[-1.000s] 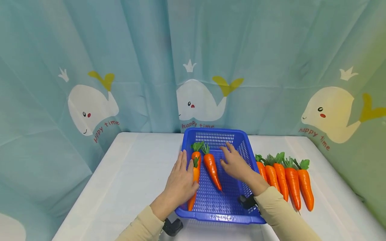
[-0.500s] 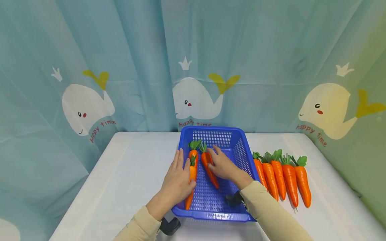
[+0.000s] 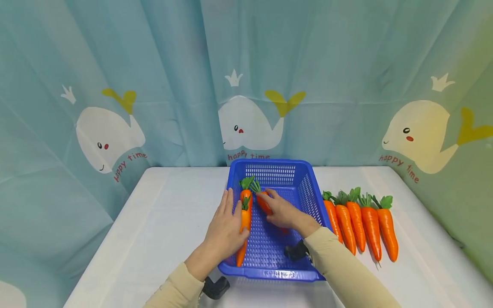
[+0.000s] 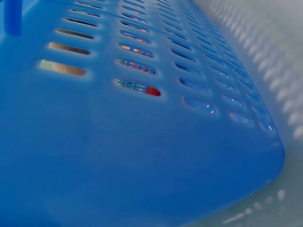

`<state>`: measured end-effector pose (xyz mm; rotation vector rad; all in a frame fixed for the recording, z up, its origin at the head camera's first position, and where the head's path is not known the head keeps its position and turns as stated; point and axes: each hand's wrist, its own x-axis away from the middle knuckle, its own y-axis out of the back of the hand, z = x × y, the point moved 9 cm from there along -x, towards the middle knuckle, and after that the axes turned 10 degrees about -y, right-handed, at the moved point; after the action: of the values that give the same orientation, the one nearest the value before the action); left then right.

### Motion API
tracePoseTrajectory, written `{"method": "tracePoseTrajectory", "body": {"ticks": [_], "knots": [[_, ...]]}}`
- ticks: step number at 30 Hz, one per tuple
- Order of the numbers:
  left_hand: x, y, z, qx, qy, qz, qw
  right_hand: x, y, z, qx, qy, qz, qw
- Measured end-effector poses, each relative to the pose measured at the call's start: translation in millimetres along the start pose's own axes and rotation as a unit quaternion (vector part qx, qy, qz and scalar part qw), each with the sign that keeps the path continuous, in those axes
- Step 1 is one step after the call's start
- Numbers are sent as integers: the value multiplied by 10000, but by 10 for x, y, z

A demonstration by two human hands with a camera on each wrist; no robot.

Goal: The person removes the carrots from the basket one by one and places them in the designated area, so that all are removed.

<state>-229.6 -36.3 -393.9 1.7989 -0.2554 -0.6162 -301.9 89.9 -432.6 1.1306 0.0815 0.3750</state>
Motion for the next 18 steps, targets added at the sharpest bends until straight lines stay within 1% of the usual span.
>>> {"method": "tracePoseTrajectory", "body": {"ticks": [5, 12, 18], "knots": [[3, 0, 0, -48, -34, -19, 10000, -1, 2, -18, 72, -86, 0, 9999], [9, -9, 13, 15, -2, -6, 10000, 14, 35, 9, 160, 68, -222, 9996], [8, 0, 6, 27, -18, -2, 10000, 25, 67, 17, 239, -9, -264, 9994]]}}
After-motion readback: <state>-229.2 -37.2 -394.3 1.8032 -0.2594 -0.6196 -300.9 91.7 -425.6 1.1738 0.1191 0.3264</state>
